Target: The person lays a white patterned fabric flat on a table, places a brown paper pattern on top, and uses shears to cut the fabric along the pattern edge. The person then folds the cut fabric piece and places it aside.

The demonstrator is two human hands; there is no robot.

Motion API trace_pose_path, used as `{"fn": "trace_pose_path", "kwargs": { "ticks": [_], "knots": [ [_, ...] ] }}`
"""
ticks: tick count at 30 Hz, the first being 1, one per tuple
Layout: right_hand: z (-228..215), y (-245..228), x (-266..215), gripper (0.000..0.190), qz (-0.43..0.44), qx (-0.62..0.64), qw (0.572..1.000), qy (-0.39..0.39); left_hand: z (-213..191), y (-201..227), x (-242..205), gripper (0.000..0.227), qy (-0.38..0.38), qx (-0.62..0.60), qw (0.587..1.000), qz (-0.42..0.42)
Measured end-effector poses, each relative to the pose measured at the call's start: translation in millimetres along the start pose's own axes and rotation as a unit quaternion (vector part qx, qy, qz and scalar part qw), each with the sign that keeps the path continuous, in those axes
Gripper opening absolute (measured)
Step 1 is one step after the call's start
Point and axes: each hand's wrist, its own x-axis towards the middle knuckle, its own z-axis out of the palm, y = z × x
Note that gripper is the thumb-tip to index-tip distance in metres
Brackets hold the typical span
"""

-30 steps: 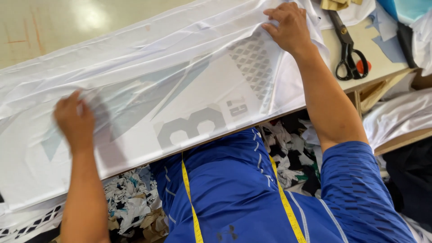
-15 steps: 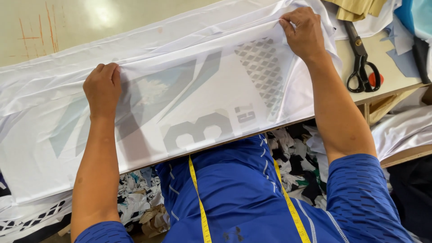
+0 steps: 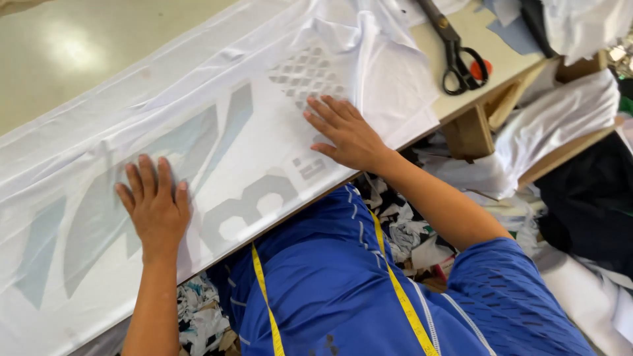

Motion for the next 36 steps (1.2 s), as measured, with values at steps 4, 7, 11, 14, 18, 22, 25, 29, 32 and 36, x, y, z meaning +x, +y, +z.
{"fn": "trace_pose_path", "kwargs": {
  "ticks": [4,7,11,14,18,22,25,29,32,36],
  "knots": [
    [-80.5,24.0,-11.0,0.073,0.198,0.043,0.954,-0.221,-4.0,4.1,-2.2,0.062,-0.059,-0.061,0.996,-0.035],
    [-88.3,80.3,-52.4,0.046,0.143,0.017,0.988,0.061,-0.9,3.9,-4.8,0.060,-0.042,-0.050,0.997,-0.033],
    [-91.7,120.9,-63.7,0.027,0.224,-0.008,0.971,0.083,1.4,2.1,-3.5,0.061,-0.037,-0.056,0.997,-0.027],
    [-81.0,124.6,-63.6,0.019,0.281,-0.022,0.959,0.036,4.1,-4.0,-9.8,0.060,-0.045,-0.058,0.997,-0.020],
    [-96.5,118.5,-62.7,0.013,0.320,-0.020,0.947,0.015,7.5,-4.7,-8.3,0.061,-0.043,-0.064,0.997,-0.020],
    [-117.2,120.0,-87.7,0.012,0.334,-0.030,0.942,0.026,4.4,-3.6,-8.7,0.056,-0.060,-0.092,0.993,-0.038],
    [-129.1,113.5,-104.9,0.009,0.360,0.001,0.933,0.008,5.0,-3.4,-7.6,0.059,-0.041,-0.078,0.996,-0.014],
    [-134.8,100.3,-111.8,0.012,0.382,0.013,0.924,-0.019,5.6,-3.4,-7.2,0.058,-0.053,-0.092,0.994,-0.029],
    [-134.2,93.3,-113.5,0.011,0.387,-0.009,0.921,-0.041,4.2,-3.4,-7.2,0.056,-0.054,-0.091,0.994,-0.026],
    [-135.9,87.3,-105.6,0.032,0.384,-0.133,0.911,-0.067,4.5,-2.5,-6.2,0.056,-0.043,-0.088,0.995,-0.022]
  ]
}}
